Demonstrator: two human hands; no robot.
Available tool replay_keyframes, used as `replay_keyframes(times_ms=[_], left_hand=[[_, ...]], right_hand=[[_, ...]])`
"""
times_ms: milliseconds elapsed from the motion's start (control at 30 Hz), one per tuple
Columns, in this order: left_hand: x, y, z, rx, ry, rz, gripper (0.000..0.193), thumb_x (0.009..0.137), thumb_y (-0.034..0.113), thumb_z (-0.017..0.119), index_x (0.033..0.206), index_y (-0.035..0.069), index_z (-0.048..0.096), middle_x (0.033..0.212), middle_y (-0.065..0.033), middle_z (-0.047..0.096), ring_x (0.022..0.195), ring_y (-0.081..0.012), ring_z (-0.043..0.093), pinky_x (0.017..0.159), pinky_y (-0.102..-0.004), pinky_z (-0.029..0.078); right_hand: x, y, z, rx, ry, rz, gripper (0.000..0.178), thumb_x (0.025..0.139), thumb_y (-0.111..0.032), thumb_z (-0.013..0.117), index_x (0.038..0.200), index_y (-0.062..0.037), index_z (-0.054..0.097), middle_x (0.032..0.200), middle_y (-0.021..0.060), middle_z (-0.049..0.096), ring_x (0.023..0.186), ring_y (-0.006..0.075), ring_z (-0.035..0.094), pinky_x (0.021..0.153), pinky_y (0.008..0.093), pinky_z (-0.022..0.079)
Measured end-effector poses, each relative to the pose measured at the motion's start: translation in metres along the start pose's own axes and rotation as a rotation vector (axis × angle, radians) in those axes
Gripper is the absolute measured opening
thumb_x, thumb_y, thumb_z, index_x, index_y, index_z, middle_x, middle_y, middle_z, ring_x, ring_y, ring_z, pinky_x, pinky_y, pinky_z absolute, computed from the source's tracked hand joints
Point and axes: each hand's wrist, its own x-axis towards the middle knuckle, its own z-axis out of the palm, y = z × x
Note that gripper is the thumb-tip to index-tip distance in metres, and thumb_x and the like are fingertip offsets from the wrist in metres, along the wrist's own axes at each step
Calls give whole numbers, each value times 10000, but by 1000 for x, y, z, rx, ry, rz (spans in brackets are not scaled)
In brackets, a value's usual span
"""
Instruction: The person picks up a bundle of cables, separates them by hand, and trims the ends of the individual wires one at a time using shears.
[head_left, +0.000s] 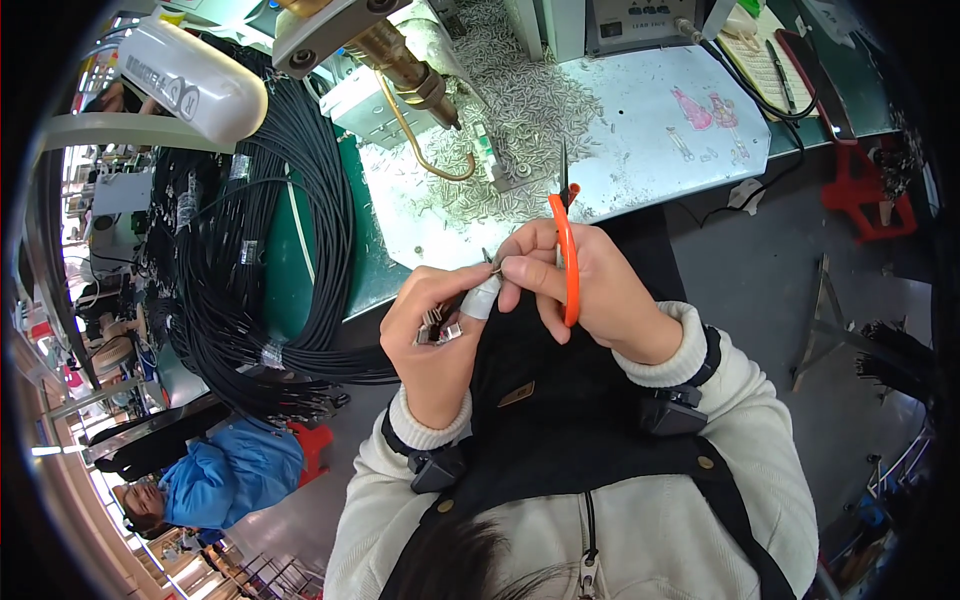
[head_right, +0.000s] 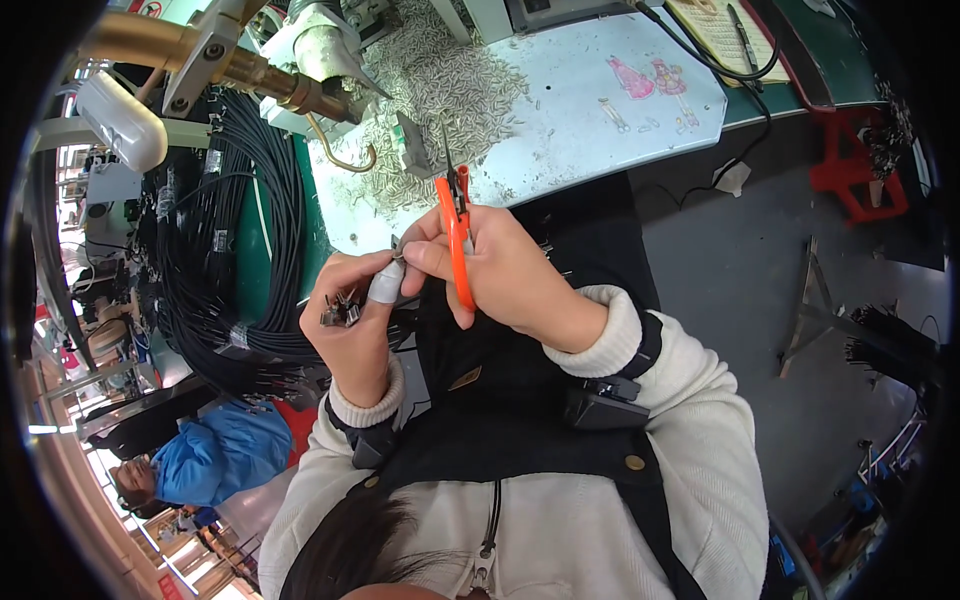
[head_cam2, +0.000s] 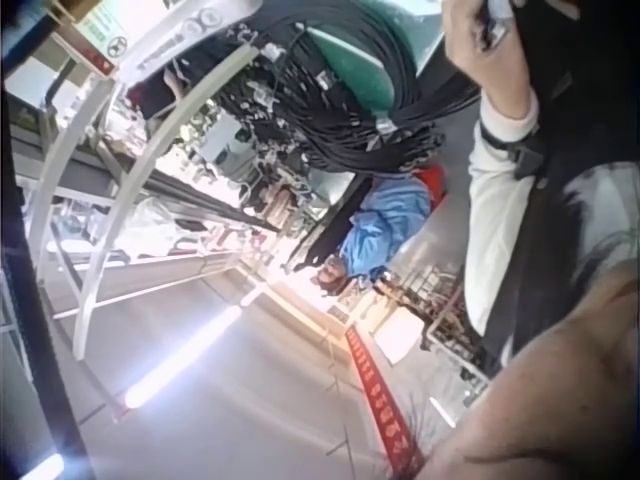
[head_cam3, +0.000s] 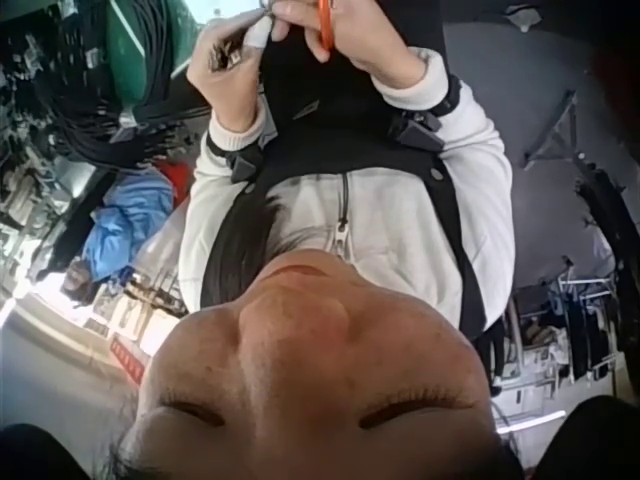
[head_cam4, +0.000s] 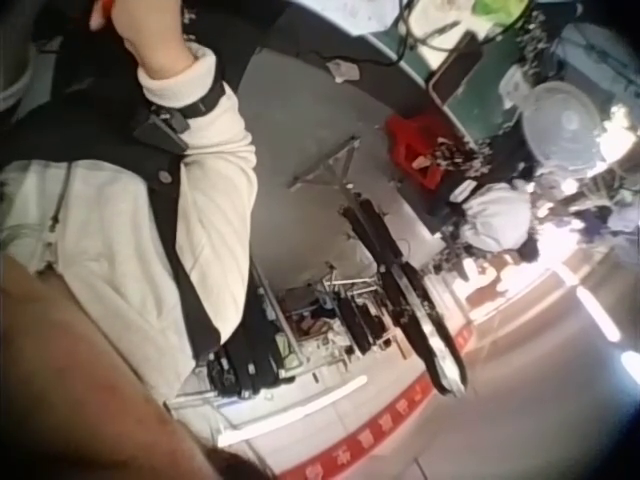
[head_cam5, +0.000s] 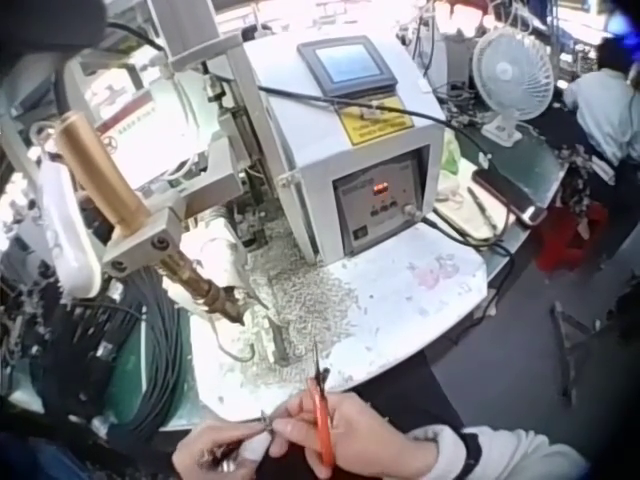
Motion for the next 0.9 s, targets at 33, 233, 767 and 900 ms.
replay_keyframes(times_ms=[33, 233, 767, 900], left_hand=[[0, -1, -1, 95, -35, 54, 280, 635, -136, 608, 885, -15, 576, 752, -28, 558, 662, -67, 501, 593, -193, 404], [3, -1, 9, 111, -7, 80, 258, 670, -110, 613, 901, -1, 578, 721, -4, 549, 611, -53, 469, 527, -181, 365], [8, 7, -1, -563, 41, -518, 165, 727, -15, 626, 880, 11, 572, 755, 2, 567, 588, -12, 435, 490, -143, 299], [9, 8, 0, -521, 41, -463, 160, 732, -10, 620, 883, 14, 572, 763, -2, 571, 577, -8, 422, 467, -142, 278]], right_hand=[[-1, 4, 4, -45, 57, -70, 81, 814, -49, 560, 866, 11, 542, 652, 47, 577, 426, 43, 464, 376, 186, 345], [11, 29, 10, -335, 241, -581, 80, 830, -45, 530, 878, 20, 528, 654, 53, 576, 419, 56, 459, 396, 170, 352], [-4, 23, -7, -1107, 122, -310, 323, 685, -279, 709, 734, -4, 547, 544, 77, 552, 410, 175, 507, 415, 275, 379], [-1, 24, -4, -1069, 133, -364, 296, 718, -273, 679, 737, -7, 550, 506, 88, 533, 424, 238, 513, 418, 303, 385]])
